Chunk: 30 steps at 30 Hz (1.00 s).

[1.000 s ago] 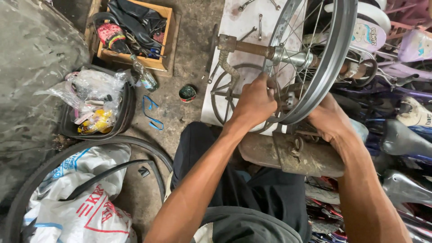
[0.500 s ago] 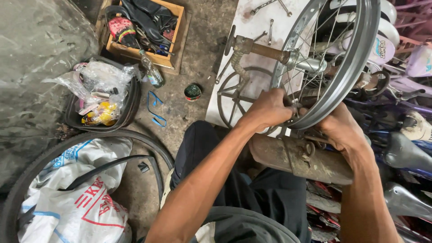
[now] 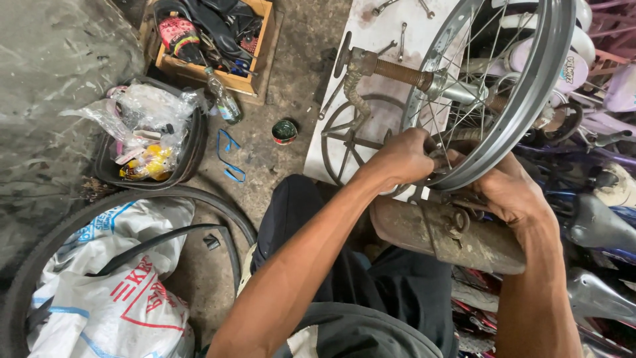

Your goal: The person uses a spoke wrench to tighten the nipples on a bicycle wheel mounted in a truing stand. They rotate the wheel to access different spokes and make adjustments to the tension.

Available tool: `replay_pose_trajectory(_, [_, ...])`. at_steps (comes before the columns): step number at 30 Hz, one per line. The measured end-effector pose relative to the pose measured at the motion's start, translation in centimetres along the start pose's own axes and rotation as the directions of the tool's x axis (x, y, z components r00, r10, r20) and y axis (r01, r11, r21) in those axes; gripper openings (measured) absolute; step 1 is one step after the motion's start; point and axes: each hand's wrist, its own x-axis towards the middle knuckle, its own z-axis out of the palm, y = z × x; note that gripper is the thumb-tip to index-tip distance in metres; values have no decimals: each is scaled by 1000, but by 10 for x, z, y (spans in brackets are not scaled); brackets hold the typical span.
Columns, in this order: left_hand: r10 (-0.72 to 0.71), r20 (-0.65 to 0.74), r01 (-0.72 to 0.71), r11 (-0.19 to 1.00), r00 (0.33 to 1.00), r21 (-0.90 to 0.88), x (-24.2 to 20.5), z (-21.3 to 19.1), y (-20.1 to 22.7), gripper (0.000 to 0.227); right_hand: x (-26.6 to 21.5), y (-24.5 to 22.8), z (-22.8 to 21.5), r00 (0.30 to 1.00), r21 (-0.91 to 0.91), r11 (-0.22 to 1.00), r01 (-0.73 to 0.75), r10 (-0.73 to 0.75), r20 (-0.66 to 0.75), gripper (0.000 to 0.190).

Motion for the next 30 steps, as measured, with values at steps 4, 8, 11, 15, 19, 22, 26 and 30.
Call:
replay_pose_trajectory(4, [59, 17, -59, 998, 998, 14, 16, 7, -20, 29, 0, 4, -6, 970, -279, 934, -225, 187, -154, 37])
replay_pose_trajectory(8, [115, -6, -115, 993, 993, 11, 12, 5, -20, 27, -3, -6, 0, 995, -151, 984, -98, 93, -39, 32])
replay_pose_trajectory(11, [102, 5, -102, 995, 995, 17, 13, 6, -21, 22, 4, 6, -7, 995, -73, 993, -95, 96, 11, 30])
replay_pose_trajectory(15, [67, -71, -69, 997, 995, -34, 18, 9, -24, 20, 8, 14, -16, 985, -212, 962, -173, 165, -51, 33])
replay_pose_trajectory(19, [69, -99, -72, 997, 993, -25, 2, 2, -12, 25, 13, 14, -18, 992, -304, 946, -116, 127, 17, 31])
replay_pose_trajectory(22, [52, -103, -48, 998, 993, 41, -4, 3, -7, 24, 12, -2, -8, 974, -388, 897, -213, 228, -7, 23])
replay_pose_trajectory(26, [227, -144, -228, 974, 963, 15, -3, 5, -10, 24, 27, 21, -16, 993, -349, 936, -46, 82, 88, 20])
replay_pose_trajectory(30, [235, -118, -237, 971, 965, -3, -1, 5, -14, 31, 22, 11, -9, 988, -396, 917, 38, 25, 152, 21])
